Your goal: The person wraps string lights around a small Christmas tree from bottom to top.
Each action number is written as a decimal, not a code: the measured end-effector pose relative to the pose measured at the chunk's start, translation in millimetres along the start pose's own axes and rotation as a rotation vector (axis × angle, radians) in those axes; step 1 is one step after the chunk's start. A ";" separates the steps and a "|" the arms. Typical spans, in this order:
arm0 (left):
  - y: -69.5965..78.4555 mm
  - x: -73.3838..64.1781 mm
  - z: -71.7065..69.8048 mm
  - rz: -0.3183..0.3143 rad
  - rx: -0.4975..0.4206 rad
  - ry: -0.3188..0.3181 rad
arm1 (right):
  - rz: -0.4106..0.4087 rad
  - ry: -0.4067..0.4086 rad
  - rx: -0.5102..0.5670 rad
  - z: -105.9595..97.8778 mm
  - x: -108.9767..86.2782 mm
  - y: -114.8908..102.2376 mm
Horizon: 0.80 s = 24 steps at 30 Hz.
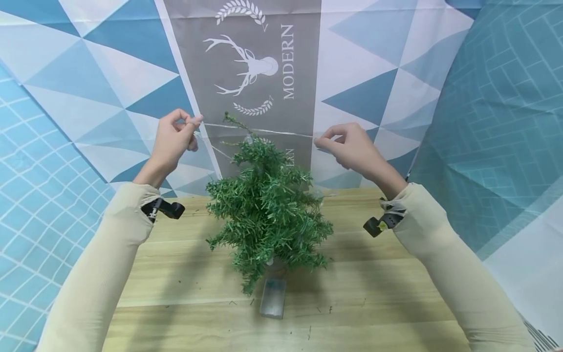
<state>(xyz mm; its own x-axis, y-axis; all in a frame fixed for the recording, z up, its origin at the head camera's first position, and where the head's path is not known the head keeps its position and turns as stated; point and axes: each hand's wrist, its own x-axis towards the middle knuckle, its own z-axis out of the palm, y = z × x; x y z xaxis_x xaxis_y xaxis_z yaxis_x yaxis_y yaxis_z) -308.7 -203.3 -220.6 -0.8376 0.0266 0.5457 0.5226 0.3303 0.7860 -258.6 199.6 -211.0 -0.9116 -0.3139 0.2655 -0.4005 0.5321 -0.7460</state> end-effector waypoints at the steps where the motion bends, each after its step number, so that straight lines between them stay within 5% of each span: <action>1: 2.0 -0.7 -0.9 0.023 0.051 0.026 | -0.005 0.009 0.008 -0.7 -2.7 -0.2; 6: 6.4 -3.1 -5.1 0.188 0.526 0.167 | -0.032 0.077 -0.045 -3.4 -16.0 -1.5; 9: 0.8 -5.2 -7.3 0.182 0.690 0.196 | -0.024 0.064 -0.056 -3.1 -20.8 0.8; 10: -0.8 -6.1 -7.8 0.135 0.672 0.184 | -0.024 0.047 -0.051 -2.5 -21.6 1.9; 12: -3.4 -6.6 -9.4 -0.012 0.493 0.124 | -0.032 -0.006 -0.018 -0.6 -22.0 4.0; 16: -6.3 -3.8 -15.2 -0.315 -0.119 0.046 | -0.091 -0.090 0.112 3.9 -20.4 9.1; 19: -5.8 -3.4 -19.8 -0.324 -0.384 0.075 | -0.135 -0.068 0.214 7.1 -18.6 12.7; 21: -4.0 -6.1 -21.1 -0.245 -0.358 0.109 | -0.159 -0.027 0.291 8.8 -17.8 14.1; 24: 0.0 -13.4 -21.9 -0.147 -0.068 0.161 | -0.186 0.038 0.411 10.4 -17.0 15.2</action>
<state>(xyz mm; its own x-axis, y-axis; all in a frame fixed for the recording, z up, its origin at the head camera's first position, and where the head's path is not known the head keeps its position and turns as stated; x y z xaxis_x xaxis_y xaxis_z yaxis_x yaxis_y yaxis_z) -293.9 -224.4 -221.5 -0.8719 -0.1697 0.4593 0.4114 0.2546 0.8751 -248.2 204.8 -233.2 -0.8336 -0.3410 0.4346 -0.4948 0.1110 -0.8619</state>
